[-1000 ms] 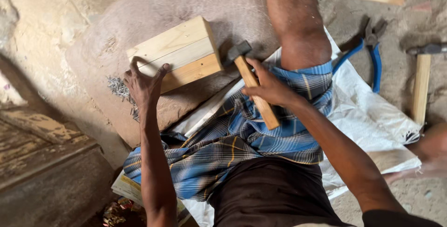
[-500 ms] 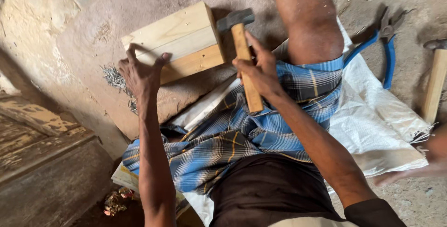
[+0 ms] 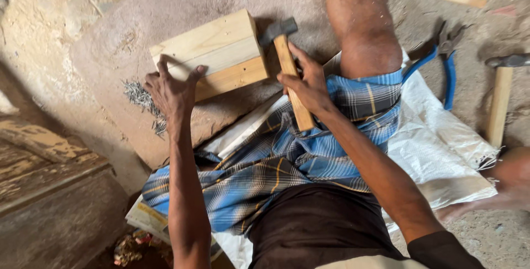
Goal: The person sits on the floor and assembles small wooden boxes by nailing wooden planks together. They use a hammer to drive nails into the wood, securing the pieces to form a box structure.
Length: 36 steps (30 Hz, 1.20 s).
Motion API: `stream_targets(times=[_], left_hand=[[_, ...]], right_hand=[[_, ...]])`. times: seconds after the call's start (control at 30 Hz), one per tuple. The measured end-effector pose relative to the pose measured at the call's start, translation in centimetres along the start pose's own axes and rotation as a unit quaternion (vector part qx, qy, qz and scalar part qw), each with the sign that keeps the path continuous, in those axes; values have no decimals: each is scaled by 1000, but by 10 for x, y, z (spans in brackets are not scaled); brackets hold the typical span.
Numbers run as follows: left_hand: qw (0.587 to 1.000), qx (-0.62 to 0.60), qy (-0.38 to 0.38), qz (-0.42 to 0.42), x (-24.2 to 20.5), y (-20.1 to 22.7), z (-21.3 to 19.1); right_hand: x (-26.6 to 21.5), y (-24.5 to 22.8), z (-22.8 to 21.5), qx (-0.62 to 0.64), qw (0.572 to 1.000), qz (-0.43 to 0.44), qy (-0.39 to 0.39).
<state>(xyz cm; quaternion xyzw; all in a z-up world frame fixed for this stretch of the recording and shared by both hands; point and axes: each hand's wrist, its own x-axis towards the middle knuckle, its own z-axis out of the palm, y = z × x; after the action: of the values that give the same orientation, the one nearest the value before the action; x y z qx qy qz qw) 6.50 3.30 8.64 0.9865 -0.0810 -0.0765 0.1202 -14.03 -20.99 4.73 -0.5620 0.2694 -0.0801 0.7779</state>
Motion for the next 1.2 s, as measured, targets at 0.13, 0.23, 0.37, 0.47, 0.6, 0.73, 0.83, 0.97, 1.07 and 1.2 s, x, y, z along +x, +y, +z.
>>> stream_targets(times=[0.13, 0.23, 0.37, 0.47, 0.6, 0.73, 0.83, 0.97, 1.07, 1.2], left_hand=[[999, -31, 20, 6, -10, -1, -1], [995, -74, -16, -66, -20, -11, -1], [970, -237, 56, 13, -28, -39, 9], [951, -283, 114, 48, -29, -79, 10], [975, -194, 111, 2, -17, -114, 8], [995, -28, 86, 51, -16, -131, 15], [984, 81, 117, 110, -19, -143, 20], [985, 57, 121, 108, -11, -150, 33], [982, 90, 116, 116, 1, -160, 37], [987, 80, 95, 103, 19, -168, 44]], right_hand=[[-8, -14, -21, -99, 995, 20, -26], [-10, -29, -39, -341, 936, -74, -44], [9, -42, -40, -451, 873, -187, 0], [47, -34, -2, -425, 867, -260, -10], [96, -15, 40, -428, 886, -177, -9], [96, 5, 36, -425, 883, -192, 41], [75, 16, 29, -447, 856, -250, 64], [53, 10, 29, -469, 843, -253, 76], [36, 7, 39, -461, 859, -208, 79], [10, 5, 44, -465, 853, -213, 108]])
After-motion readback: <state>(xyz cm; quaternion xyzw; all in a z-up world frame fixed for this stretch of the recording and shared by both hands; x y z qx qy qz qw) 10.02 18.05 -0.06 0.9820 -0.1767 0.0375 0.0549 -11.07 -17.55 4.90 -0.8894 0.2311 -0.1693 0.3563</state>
